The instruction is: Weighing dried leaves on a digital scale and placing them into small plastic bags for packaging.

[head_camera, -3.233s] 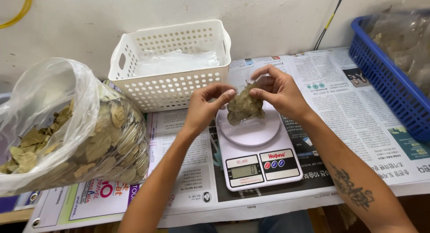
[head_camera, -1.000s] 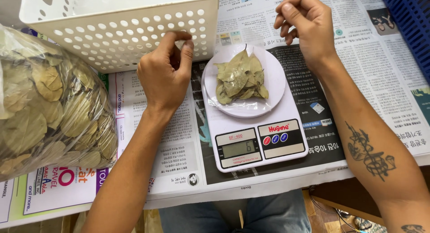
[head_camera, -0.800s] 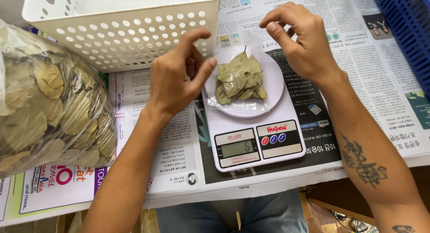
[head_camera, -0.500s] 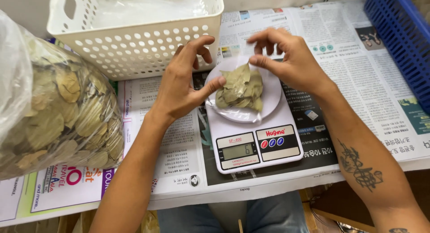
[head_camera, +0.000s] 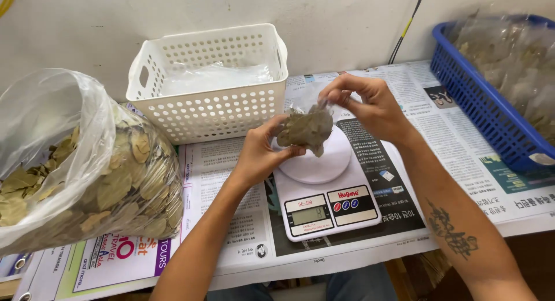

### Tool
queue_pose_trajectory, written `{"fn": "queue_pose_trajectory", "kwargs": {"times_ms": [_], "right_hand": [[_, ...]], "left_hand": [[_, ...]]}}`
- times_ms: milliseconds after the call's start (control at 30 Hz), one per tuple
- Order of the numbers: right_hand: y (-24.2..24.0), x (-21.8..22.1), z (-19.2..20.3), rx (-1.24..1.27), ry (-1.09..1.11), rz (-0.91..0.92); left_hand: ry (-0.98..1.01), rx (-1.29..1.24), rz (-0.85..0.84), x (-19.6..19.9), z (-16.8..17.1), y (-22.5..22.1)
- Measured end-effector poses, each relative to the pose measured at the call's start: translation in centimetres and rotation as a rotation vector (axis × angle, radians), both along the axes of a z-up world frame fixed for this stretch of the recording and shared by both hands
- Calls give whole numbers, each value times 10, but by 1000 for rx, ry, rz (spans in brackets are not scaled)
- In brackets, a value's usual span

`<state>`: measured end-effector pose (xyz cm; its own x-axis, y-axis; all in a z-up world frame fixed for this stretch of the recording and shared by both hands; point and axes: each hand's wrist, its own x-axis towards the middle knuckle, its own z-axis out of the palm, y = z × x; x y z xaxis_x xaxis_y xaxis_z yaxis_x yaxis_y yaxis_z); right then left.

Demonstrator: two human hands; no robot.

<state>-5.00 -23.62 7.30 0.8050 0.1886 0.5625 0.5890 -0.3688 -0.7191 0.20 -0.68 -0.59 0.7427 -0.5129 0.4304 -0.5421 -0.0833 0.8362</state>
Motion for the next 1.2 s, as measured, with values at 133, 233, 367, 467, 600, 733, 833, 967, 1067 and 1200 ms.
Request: {"fn": "queue_pose_trajectory", "kwargs": {"times_ms": [133,233,367,467,600,733,833,967,1067,1200], "right_hand": [[4,-10,39,-88,14,-3],[4,-12,67,-400,-8,-10],[16,-5,95,-720,350,-3],[29,-3,98,-770,397,4],[41,-1,90,-748,246,24],[35,11,82,-715,296,73],[29,15,74,-669,268,44],[31,6,85,-505,235,2],[26,2,90,-442,246,-13],[25,-9,94,-396,207,-50]], "left_hand": [[26,-58,-5,2,-3,-1],[27,-49,-2,-1,1,0],[44,-137,-48,-14,13,-2],[60,-164,-73,-22,18,-2],[126,-213,-109,-28,25,-1],[177,-211,-80,-25,25,1],[184,-224,-94,-21,21,-1],[209,-221,-120,-18,13,-4],[218,-238,-113,-22,17,-2],[185,-250,-86,-9,0,-6]]}}
